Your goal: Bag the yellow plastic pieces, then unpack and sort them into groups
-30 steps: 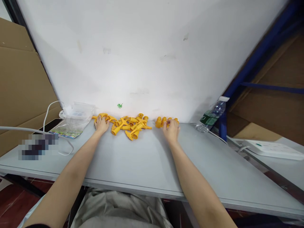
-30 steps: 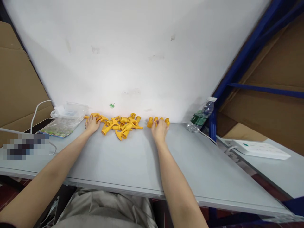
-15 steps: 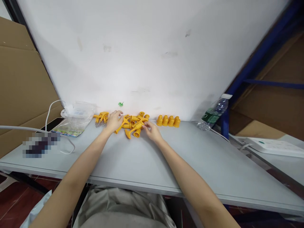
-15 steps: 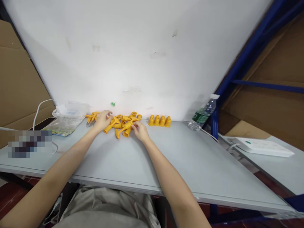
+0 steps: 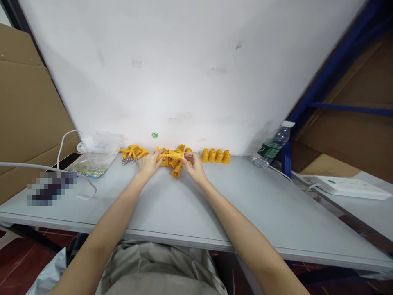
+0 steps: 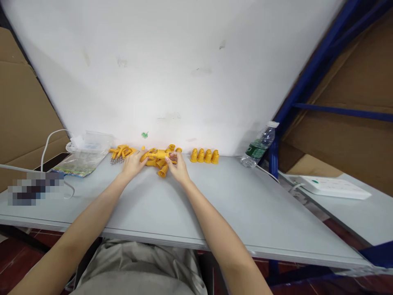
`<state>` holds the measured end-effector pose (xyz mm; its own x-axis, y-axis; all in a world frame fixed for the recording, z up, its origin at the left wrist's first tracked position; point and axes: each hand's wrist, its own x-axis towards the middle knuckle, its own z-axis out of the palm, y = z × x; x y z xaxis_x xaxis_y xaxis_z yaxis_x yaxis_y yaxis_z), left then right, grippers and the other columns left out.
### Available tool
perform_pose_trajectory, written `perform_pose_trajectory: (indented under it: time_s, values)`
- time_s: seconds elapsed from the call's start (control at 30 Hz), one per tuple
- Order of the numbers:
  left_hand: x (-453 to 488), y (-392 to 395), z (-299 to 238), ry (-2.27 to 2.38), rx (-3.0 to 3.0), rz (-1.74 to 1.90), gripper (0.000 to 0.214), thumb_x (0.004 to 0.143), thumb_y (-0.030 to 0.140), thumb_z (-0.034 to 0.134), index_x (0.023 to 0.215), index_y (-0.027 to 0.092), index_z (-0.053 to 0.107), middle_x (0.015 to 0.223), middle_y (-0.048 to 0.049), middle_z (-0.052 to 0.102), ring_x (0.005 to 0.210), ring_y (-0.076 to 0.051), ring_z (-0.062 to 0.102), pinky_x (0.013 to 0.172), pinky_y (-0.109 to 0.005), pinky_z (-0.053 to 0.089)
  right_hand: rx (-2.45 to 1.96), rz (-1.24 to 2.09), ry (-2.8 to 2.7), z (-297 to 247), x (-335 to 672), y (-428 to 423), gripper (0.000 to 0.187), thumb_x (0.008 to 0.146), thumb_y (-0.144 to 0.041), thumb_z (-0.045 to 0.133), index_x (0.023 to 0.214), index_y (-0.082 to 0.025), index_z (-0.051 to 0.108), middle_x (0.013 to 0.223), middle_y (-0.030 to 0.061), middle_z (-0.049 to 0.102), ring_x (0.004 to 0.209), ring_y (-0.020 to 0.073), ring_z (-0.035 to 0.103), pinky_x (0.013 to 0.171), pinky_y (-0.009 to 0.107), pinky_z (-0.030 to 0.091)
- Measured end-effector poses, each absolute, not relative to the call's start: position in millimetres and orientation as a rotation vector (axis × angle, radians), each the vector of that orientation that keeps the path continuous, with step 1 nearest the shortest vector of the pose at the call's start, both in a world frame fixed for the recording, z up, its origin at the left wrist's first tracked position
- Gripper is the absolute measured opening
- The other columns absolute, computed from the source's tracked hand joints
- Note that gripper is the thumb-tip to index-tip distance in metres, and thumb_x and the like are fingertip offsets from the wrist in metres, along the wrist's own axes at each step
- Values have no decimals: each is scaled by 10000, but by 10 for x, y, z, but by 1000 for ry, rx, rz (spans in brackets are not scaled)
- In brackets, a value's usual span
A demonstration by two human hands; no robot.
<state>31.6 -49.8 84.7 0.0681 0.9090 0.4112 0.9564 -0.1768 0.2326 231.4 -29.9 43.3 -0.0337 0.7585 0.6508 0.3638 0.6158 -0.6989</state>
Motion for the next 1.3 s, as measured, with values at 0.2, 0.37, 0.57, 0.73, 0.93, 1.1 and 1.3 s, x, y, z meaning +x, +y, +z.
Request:
perform_pose_trajectory:
  time_s: [0.2, 0.37, 0.57, 0.73, 0.93, 1.1, 1.3]
  values:
    - [213, -501, 761, -1877, -2238, -756, 426, 944, 329, 448, 1357, 275, 545, 1121, -81, 652, 971, -223, 641, 798, -265, 457, -945, 822, -1678, 431, 2313, -274, 528, 855, -726, 391, 979, -243, 563, 719, 23, 643, 603, 191, 632, 668, 387, 561]
    - [149, -472, 748, -1823, -2273, -730, 422, 945, 324, 441, 1348, 263, 551, 1131, -74, 654, 1038, -216, 619, 844, -255, 449, -911, 770, -1803, 429, 2369, -247, 479, 864, -647, 467, 1047, -219, 579, 804, 39, 655, 683, 187, 627, 651, 364, 550]
    - [143, -467, 756, -1867, -2285, -700, 419, 932, 327, 468, 1335, 258, 560, 1165, -69, 665, 1081, -217, 613, 862, -257, 455, -929, 90, -2092, 475, 2460, -280, 301, 922, -328, 471, 1181, -204, 561, 1228, 139, 614, 1098, 260, 583, 862, 415, 491]
    - [186, -468, 738, -1863, -2304, -752, 399, 906, 310, 511, 1290, 249, 601, 1205, -68, 667, 1085, -226, 623, 881, -283, 467, -1082, -294, -2186, 559, 2464, -354, 313, 932, -232, 433, 1209, -200, 575, 1270, 147, 602, 1149, 281, 554, 938, 452, 402]
    - [295, -484, 646, -1773, -2317, -809, 361, 882, 297, 535, 1221, 245, 649, 1168, -78, 683, 1003, -226, 657, 810, -286, 482, -1067, -391, -2247, 553, 2362, -388, 287, 947, -277, 443, 1182, -212, 595, 1162, 128, 668, 1147, 291, 550, 1067, 537, 225]
    - [358, -521, 672, -1819, -2297, -747, 363, 889, 297, 509, 1217, 238, 653, 1151, -74, 698, 995, -228, 662, 795, -290, 477, -1140, -420, -2232, 556, 2300, -397, 245, 921, -160, 425, 1064, -219, 616, 1053, 109, 690, 1040, 273, 578, 1054, 526, 221]
    - [269, -486, 734, -1985, -2187, -804, 372, 863, 323, 547, 1211, 248, 655, 1082, -67, 721, 988, -231, 660, 822, -291, 472, -1298, -455, -1966, 549, 2515, -292, 261, 907, -157, 395, 1062, -211, 598, 1064, 117, 658, 1010, 268, 554, 1051, 530, 214]
